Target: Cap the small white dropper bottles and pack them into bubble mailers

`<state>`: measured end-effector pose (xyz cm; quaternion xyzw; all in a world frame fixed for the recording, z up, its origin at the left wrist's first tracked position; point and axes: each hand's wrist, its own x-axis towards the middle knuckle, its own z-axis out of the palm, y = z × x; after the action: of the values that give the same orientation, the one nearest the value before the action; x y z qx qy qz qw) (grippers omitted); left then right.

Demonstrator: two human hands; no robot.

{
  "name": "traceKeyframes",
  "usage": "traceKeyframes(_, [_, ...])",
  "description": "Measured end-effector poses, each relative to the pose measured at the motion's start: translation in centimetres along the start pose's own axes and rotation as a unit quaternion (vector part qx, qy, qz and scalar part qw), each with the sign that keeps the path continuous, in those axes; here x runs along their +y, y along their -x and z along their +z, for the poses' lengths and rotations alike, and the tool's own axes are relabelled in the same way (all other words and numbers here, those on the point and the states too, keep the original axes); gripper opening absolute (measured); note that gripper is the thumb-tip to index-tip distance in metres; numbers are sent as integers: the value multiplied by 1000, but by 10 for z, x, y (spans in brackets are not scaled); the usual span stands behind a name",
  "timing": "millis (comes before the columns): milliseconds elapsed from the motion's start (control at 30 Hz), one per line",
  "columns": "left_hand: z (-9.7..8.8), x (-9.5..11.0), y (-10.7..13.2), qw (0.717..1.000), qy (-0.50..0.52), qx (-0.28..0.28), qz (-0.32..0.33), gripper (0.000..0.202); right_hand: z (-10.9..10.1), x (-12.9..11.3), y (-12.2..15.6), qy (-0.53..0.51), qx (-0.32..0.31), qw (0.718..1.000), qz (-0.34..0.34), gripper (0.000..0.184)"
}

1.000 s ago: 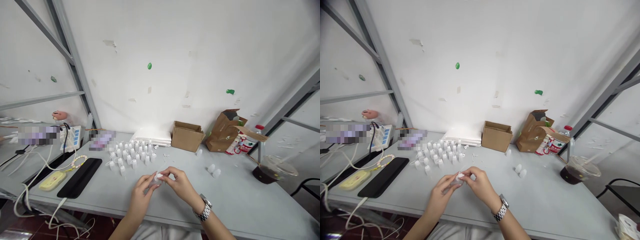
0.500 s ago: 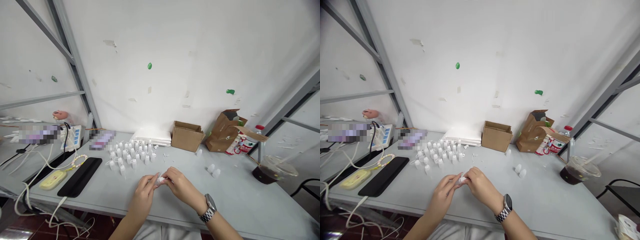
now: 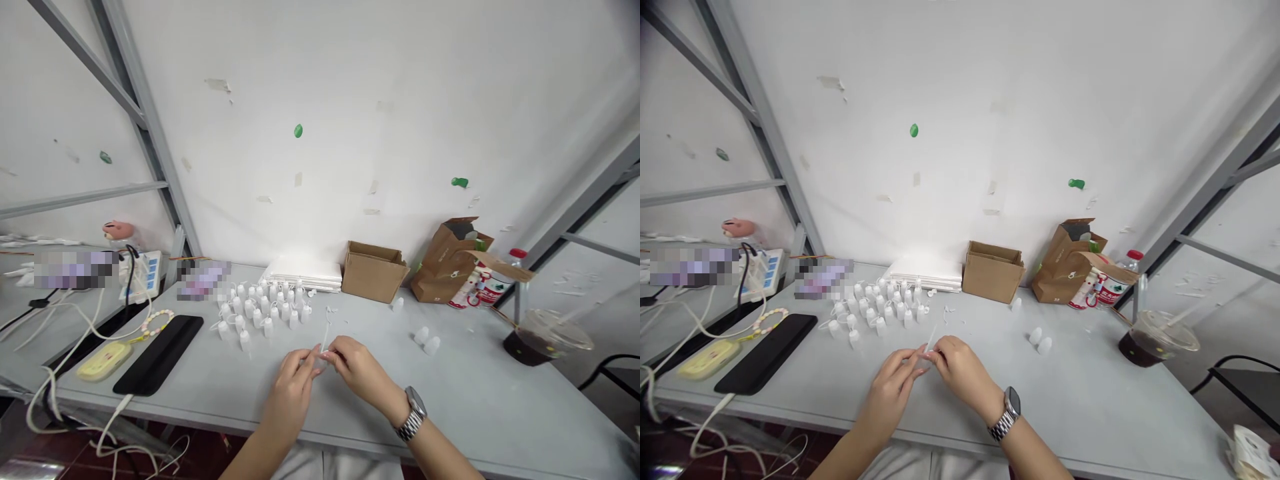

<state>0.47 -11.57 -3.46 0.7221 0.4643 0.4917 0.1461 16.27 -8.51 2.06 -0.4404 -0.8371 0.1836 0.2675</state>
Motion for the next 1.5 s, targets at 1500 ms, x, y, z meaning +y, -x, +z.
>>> traceKeyframes(1500, [-5,5,-6,925,274,-50,-259,27,1,26,-4,-436,75,876,192,47])
